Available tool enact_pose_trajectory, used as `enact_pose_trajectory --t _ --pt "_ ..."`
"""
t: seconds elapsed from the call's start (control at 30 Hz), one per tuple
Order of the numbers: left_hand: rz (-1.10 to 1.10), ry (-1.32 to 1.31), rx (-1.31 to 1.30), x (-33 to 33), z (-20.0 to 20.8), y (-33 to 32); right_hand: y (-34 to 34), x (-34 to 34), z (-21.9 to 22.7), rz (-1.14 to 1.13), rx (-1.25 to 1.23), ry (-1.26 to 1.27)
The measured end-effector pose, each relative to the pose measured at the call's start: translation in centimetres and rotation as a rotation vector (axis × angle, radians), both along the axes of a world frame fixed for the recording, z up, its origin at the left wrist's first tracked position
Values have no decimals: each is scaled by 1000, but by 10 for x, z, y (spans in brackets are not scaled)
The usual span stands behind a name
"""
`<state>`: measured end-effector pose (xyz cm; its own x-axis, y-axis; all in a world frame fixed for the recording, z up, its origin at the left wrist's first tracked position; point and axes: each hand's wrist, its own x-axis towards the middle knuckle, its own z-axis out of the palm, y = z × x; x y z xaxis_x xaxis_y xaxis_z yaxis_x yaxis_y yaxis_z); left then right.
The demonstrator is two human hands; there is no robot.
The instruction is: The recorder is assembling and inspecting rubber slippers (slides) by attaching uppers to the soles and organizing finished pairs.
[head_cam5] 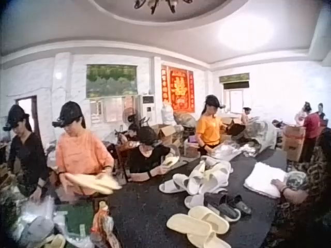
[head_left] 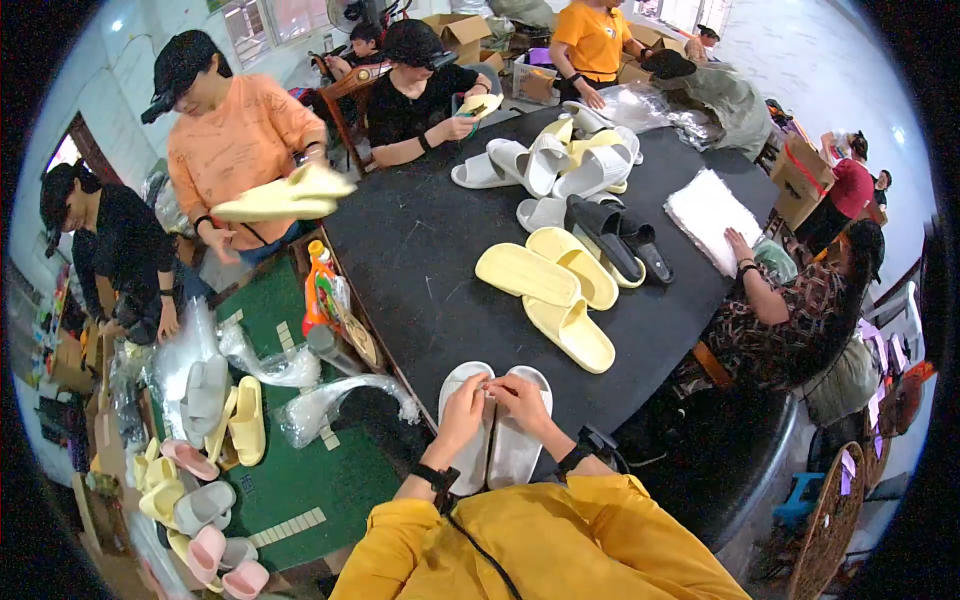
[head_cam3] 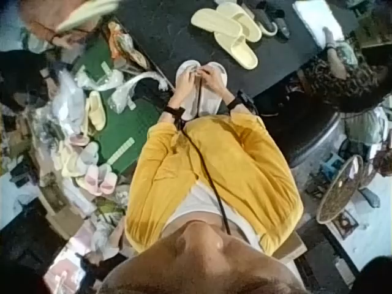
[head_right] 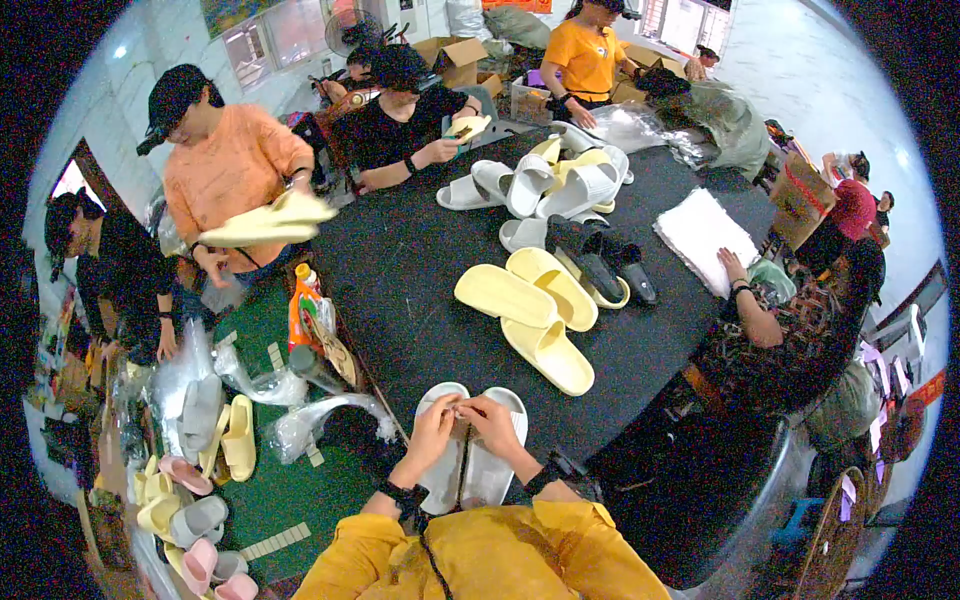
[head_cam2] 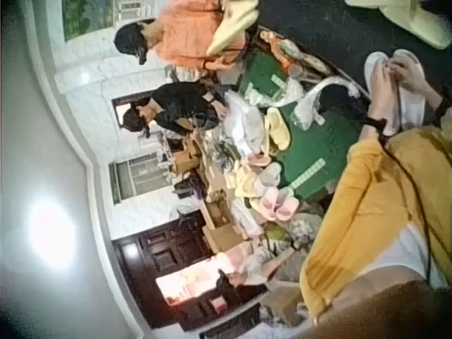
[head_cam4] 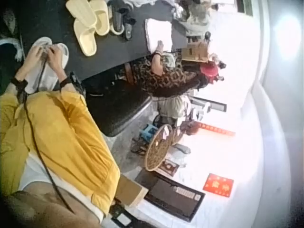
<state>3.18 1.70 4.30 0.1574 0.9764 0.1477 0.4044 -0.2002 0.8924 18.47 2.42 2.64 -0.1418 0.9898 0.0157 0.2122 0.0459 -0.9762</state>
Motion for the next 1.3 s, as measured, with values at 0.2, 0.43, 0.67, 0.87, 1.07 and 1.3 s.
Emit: enact_pose_trajectory --t 0.2,0.43,0.67,0.87,1.07,1.3 --pt "73 -156 -195 8 -7 7 -1 -1 -4 -120 -91 129" --pt "72 -237 -235 3 -9 6 2 11 -10 -15 -128 100" --pt "64 -304 -198 1 -26 8 0 15 -5 51 -222 418" --pt "29 -334 -251 1 -26 6 1 13 -8 -38 -189 427" --pt "33 -338 -228 3 -24 5 2 10 -6 -76 -223 374" --pt "30 -354 -257 2 -30 6 3 10 -1 -30 -225 348"
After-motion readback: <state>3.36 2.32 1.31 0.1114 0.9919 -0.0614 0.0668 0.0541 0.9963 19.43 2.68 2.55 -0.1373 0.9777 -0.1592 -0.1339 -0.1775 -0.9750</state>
